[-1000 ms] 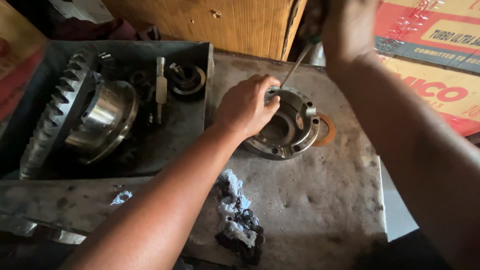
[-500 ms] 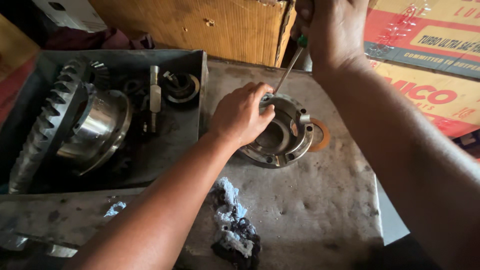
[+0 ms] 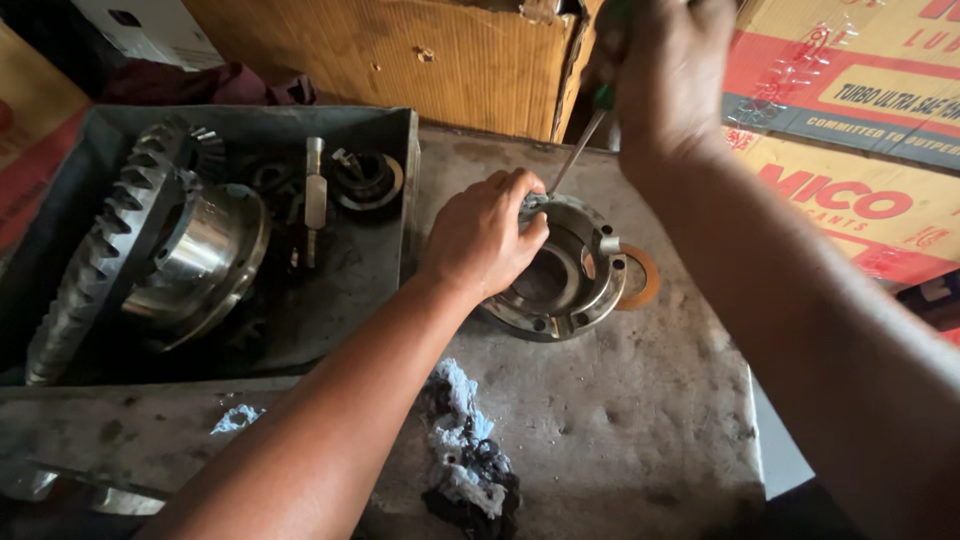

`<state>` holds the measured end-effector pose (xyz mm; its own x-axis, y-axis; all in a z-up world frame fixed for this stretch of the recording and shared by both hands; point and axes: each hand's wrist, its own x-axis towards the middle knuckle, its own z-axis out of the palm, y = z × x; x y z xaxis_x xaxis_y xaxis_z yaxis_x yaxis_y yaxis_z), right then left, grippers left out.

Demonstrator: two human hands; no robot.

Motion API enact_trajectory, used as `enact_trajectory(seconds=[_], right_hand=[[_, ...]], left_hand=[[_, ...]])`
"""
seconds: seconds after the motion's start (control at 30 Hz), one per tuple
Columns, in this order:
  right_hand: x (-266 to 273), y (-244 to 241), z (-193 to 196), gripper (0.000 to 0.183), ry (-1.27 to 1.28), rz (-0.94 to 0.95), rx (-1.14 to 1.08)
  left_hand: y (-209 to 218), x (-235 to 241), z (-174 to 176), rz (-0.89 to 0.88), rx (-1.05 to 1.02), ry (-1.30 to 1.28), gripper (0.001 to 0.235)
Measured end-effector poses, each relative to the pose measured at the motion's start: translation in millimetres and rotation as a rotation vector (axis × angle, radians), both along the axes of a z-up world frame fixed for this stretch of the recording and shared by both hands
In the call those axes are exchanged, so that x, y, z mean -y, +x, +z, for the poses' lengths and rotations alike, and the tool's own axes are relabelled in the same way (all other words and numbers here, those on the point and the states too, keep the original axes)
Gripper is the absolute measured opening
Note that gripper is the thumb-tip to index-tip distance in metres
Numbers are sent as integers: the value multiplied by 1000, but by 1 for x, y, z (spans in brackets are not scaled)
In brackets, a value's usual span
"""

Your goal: The person unscrews bolts from a circular metal component using a screwdriver and cleans parts with a dark cloth.

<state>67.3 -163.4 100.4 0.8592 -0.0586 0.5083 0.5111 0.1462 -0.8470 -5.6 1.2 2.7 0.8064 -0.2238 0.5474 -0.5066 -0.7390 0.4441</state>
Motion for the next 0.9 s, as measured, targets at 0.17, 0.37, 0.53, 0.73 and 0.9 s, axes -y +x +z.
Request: enact_trajectory(seconds=[0.17, 0.37, 0.53, 0.73, 0.9], right_hand=[[-2, -4, -3, 30, 28, 73, 12], [-1, 3, 9, 36, -27, 49, 51], [-13, -8, 5, 28, -14, 101, -30], [1, -5, 10, 38, 55, 45, 25], [-16, -15, -13, 43, 26, 139, -90]], left_hand=[[6, 2, 1, 1, -47, -2, 26], [13, 1, 5, 20, -23, -38, 15], [11, 1, 3, -2, 18, -32, 18], [11, -1, 2, 12, -22, -6, 20], [7, 4, 6, 47, -133, 10, 22]])
